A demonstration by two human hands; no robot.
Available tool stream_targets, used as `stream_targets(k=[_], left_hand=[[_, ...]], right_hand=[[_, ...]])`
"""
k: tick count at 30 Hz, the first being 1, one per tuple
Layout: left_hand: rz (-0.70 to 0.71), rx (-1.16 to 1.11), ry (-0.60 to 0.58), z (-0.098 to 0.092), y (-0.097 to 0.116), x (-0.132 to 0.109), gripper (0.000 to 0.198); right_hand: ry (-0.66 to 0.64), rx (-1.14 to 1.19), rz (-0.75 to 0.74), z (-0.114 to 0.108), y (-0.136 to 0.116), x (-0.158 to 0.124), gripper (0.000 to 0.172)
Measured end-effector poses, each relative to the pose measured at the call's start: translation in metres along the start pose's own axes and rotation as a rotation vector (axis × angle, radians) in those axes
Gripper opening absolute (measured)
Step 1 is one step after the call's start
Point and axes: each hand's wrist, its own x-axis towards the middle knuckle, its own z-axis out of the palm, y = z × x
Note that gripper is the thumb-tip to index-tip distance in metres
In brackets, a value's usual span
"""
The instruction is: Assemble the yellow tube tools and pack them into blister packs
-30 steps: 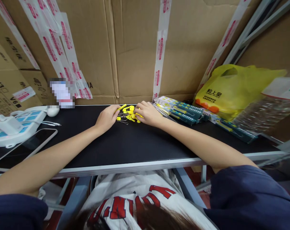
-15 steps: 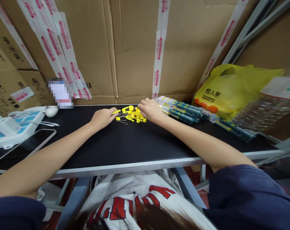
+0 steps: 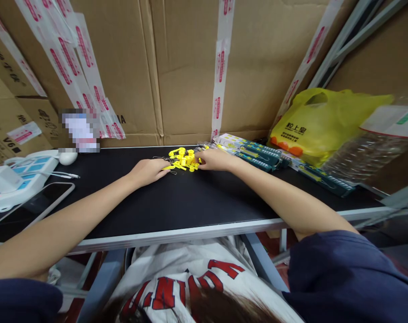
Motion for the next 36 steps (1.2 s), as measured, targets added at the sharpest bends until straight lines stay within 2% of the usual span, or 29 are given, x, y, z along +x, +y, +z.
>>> stream_targets(k=[7,12,15,18,21,23,26,36], left_hand=[[-0.091,0.026,0.015,0.005,-0.008,0.001,0.036],[-0.1,-0.048,0.065,0.009,-0.011,0.0,0.036],[-0.074,-0.075,0.137,0.008,-0.007,-0.001,0.037],[0.031,-0.107,0.178,0.006,-0.001,-0.001,0.041],[0.156,-0.122,0.125,0.007,0.004,0.0,0.044],[0.189,-0.121,0.079,0.008,0.006,0.001,0.045],[0.172,-0.107,0.052,0.008,0.006,0.002,0.045],[0.05,-0.044,0.068,0.004,0.007,0.001,0.043]], right_hand=[[0.239,0.147,-0.02,0.023,-0.012,0.009,0.024],[0.358,0.003,0.026,0.011,-0.008,0.005,0.029],[0.347,-0.074,0.094,-0.002,0.001,0.002,0.023],[0.295,-0.113,0.08,-0.004,0.009,0.001,0.02],[0.259,-0.115,0.006,0.005,0.01,0.002,0.028],[0.243,-0.117,-0.05,0.012,0.008,0.004,0.037],[0.221,-0.124,-0.082,0.02,0.005,0.006,0.039],[0.246,-0.16,0.018,0.019,0.008,0.008,0.027]])
